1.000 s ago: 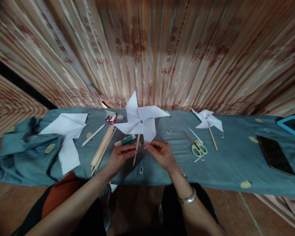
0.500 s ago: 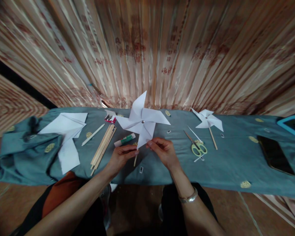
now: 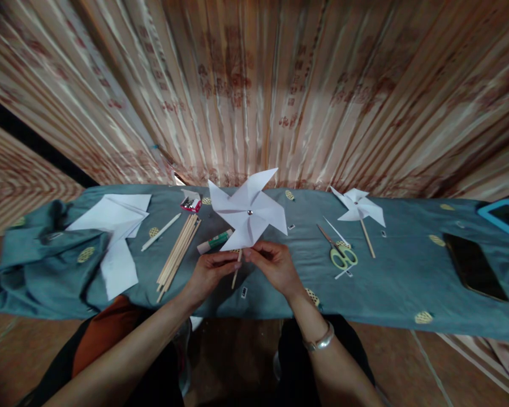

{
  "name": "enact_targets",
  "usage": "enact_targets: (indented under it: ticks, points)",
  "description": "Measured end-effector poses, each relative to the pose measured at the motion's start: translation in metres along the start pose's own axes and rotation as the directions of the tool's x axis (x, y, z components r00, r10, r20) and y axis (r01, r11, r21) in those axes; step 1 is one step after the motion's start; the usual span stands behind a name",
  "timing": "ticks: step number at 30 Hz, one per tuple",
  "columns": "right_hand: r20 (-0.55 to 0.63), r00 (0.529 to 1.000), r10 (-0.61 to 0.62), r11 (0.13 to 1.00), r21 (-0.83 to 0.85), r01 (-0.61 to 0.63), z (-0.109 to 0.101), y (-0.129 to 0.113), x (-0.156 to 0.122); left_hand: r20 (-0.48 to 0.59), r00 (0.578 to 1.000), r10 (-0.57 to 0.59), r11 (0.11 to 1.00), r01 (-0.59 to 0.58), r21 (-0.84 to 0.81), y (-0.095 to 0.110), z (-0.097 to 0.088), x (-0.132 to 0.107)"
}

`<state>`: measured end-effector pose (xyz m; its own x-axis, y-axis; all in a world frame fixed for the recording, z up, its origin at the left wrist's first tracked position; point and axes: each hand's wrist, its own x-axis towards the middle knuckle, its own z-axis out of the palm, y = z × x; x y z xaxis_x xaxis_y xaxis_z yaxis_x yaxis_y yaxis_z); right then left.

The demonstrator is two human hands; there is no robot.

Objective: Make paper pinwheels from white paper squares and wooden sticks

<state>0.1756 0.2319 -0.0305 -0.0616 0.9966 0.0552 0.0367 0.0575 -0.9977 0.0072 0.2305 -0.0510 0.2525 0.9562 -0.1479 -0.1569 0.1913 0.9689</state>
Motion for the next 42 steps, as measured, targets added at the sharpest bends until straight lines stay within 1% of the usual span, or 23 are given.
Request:
enact_targets:
  ticks: [2, 4, 6, 7, 8, 10, 11, 12, 13, 16, 18, 21, 25, 32, 38, 42]
  points:
    - [0.003, 1.0, -0.014, 1.0, -0.025, 0.014, -0.002, -0.001, -0.001, -0.017, 1.0, -0.002, 1.0, 0.002, 0.008, 0.0, -0.001, 0.0]
    - [-0.005, 1.0, -0.025, 0.998, -0.056, 0.025, -0.01, -0.001, -0.002, -0.058, 0.998, -0.014, 1.0, 0.015, 0.014, -0.001, -0.004, 0.001]
    - [-0.071, 0.997, -0.039, 0.997, -0.071, 0.034, -0.023, 0.0, 0.0, -0.104, 0.994, -0.033, 0.999, 0.035, 0.016, -0.002, -0.008, 0.002]
    - [-0.138, 0.989, -0.05, 0.997, -0.063, 0.042, -0.031, 0.001, 0.001, -0.12, 0.992, -0.042, 0.999, 0.044, 0.014, -0.003, -0.01, 0.002]
    - [-0.226, 0.972, -0.063, 0.997, -0.049, 0.053, -0.038, 0.003, 0.002, -0.128, 0.99, -0.05, 0.999, 0.052, 0.012, -0.003, -0.011, 0.002]
    - [-0.399, 0.912, -0.094, 0.996, -0.039, 0.086, -0.051, 0.006, 0.006, -0.122, 0.99, -0.065, 0.998, 0.067, 0.014, -0.005, -0.014, 0.0]
    - [-0.458, 0.882, -0.109, 0.994, -0.037, 0.103, -0.056, 0.007, 0.008, -0.111, 0.991, -0.074, 0.997, 0.076, 0.018, -0.006, -0.014, -0.001]
    - [-0.493, 0.862, -0.119, 0.993, -0.035, 0.117, -0.059, 0.009, 0.01, -0.096, 0.992, -0.086, 0.996, 0.088, 0.022, -0.007, -0.014, -0.002]
    - [-0.507, 0.854, -0.122, 0.992, -0.028, 0.125, -0.06, 0.009, 0.012, -0.078, 0.992, -0.099, 0.995, 0.102, 0.025, -0.007, -0.013, -0.003]
    - [-0.473, 0.877, -0.079, 0.994, 0.026, 0.104, -0.06, 0.011, 0.016, -0.03, 0.99, -0.134, 0.991, 0.135, 0.019, -0.007, -0.01, -0.006]
    - [-0.46, 0.887, -0.04, 0.995, 0.065, 0.079, -0.057, 0.012, 0.016, -0.02, 0.99, -0.139, 0.99, 0.139, 0.011, -0.007, -0.009, -0.006]
    - [-0.458, 0.889, -0.004, 0.993, 0.105, 0.058, -0.053, 0.012, 0.016, -0.046, 0.992, -0.115, 0.993, 0.116, 0.005, -0.007, -0.009, -0.005]
    - [-0.406, 0.913, 0.028, 0.989, 0.142, 0.032, -0.049, 0.012, 0.014, -0.084, 0.993, -0.078, 0.997, 0.08, 0.022, -0.009, -0.01, -0.002]
    - [-0.332, 0.94, 0.08, 0.979, 0.205, -0.011, -0.037, 0.013, 0.011, -0.123, 0.99, -0.071, 0.997, 0.073, 0.016, -0.01, -0.01, 0.001]
    - [-0.259, 0.96, 0.107, 0.973, 0.224, -0.048, -0.025, 0.008, 0.008, -0.151, 0.988, -0.04, 0.999, 0.043, 0.014, -0.01, -0.009, 0.001]
    - [-0.21, 0.968, 0.135, 0.966, 0.246, -0.082, -0.015, 0.003, 0.006, -0.148, 0.988, -0.036, 0.999, 0.039, 0.016, -0.009, -0.009, 0.002]
